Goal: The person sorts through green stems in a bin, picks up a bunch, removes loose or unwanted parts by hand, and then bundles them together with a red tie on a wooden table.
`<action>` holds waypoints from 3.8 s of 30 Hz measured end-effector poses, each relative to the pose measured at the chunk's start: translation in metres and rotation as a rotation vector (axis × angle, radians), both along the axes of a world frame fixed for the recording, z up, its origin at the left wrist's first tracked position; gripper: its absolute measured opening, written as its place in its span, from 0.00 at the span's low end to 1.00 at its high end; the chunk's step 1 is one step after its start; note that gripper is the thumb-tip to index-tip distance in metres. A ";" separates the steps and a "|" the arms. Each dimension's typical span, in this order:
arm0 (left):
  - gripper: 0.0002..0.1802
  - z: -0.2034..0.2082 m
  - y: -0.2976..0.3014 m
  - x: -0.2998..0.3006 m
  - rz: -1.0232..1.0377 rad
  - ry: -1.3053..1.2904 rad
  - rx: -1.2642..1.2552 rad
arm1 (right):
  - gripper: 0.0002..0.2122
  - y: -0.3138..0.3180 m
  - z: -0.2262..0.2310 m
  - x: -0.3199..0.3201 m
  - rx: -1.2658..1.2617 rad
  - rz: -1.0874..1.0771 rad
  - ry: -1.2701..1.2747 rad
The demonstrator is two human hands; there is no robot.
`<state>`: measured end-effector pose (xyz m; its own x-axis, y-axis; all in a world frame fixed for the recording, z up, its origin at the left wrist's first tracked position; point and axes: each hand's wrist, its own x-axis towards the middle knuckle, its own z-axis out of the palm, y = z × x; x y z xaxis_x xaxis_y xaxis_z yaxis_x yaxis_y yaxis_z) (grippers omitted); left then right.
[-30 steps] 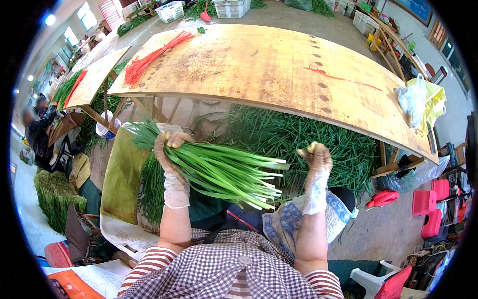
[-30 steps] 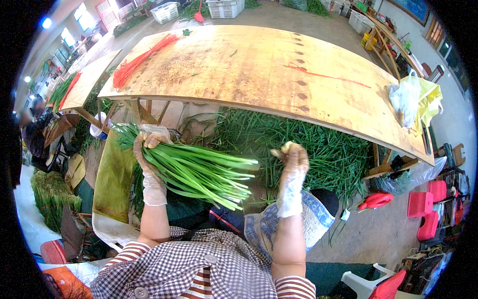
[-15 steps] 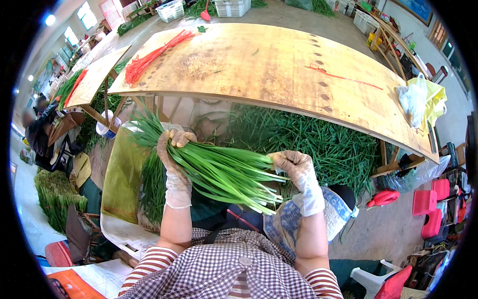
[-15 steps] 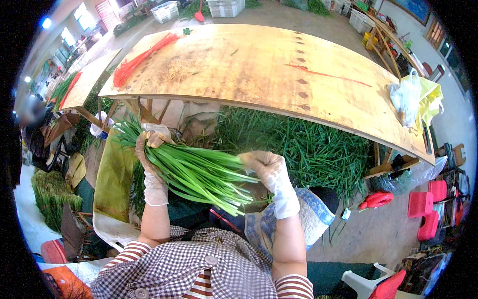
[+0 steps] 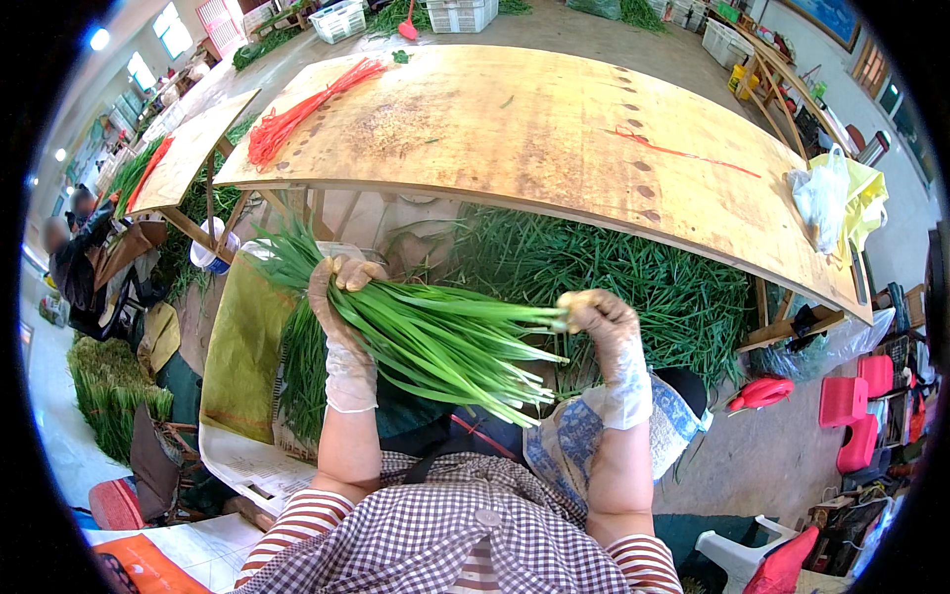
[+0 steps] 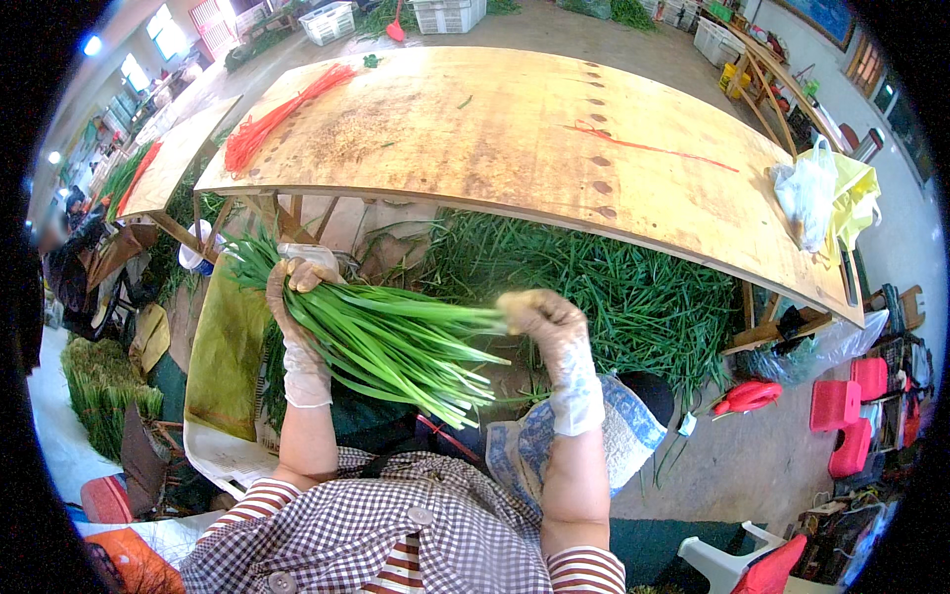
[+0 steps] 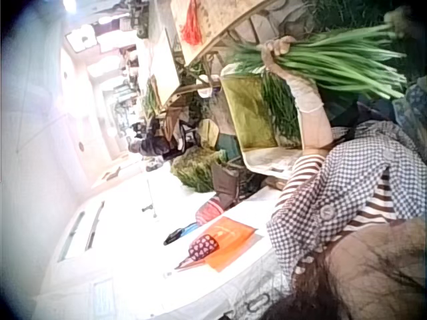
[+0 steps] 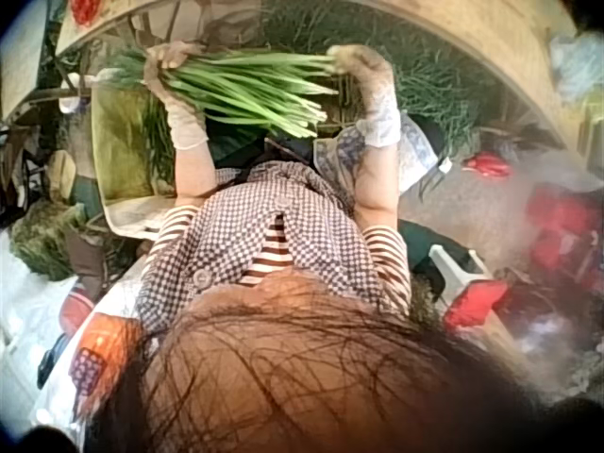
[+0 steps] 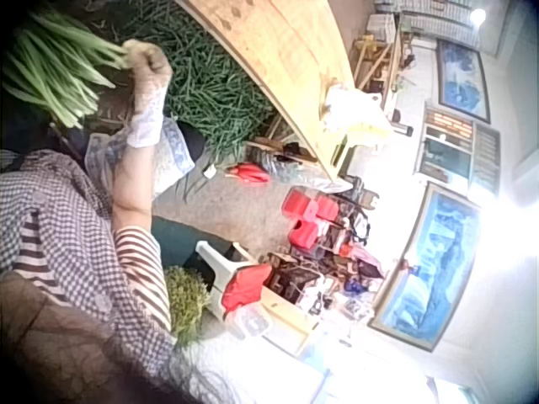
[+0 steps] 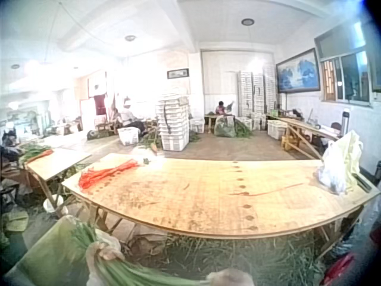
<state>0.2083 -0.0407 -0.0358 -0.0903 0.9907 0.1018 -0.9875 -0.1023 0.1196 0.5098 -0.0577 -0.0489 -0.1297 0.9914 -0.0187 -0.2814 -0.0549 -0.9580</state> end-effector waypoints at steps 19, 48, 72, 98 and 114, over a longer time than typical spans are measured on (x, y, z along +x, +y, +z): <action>0.13 -0.024 0.012 -0.033 0.196 0.102 0.095 | 0.13 -0.029 0.032 -0.027 0.137 -0.040 -0.587; 0.13 -0.018 0.005 -0.033 0.266 0.153 -0.001 | 0.07 -0.024 -0.005 -0.044 0.262 0.018 -0.701; 0.09 -0.004 0.009 -0.012 0.435 0.225 -0.247 | 0.06 -0.017 -0.009 -0.051 0.816 -0.106 -0.902; 0.10 -0.002 0.008 -0.008 0.387 0.187 -0.368 | 0.08 -0.022 -0.023 -0.058 0.339 -0.161 -0.627; 0.10 -0.011 0.008 -0.047 0.441 0.268 -0.232 | 0.01 0.010 -0.020 0.060 0.144 -1.002 -1.447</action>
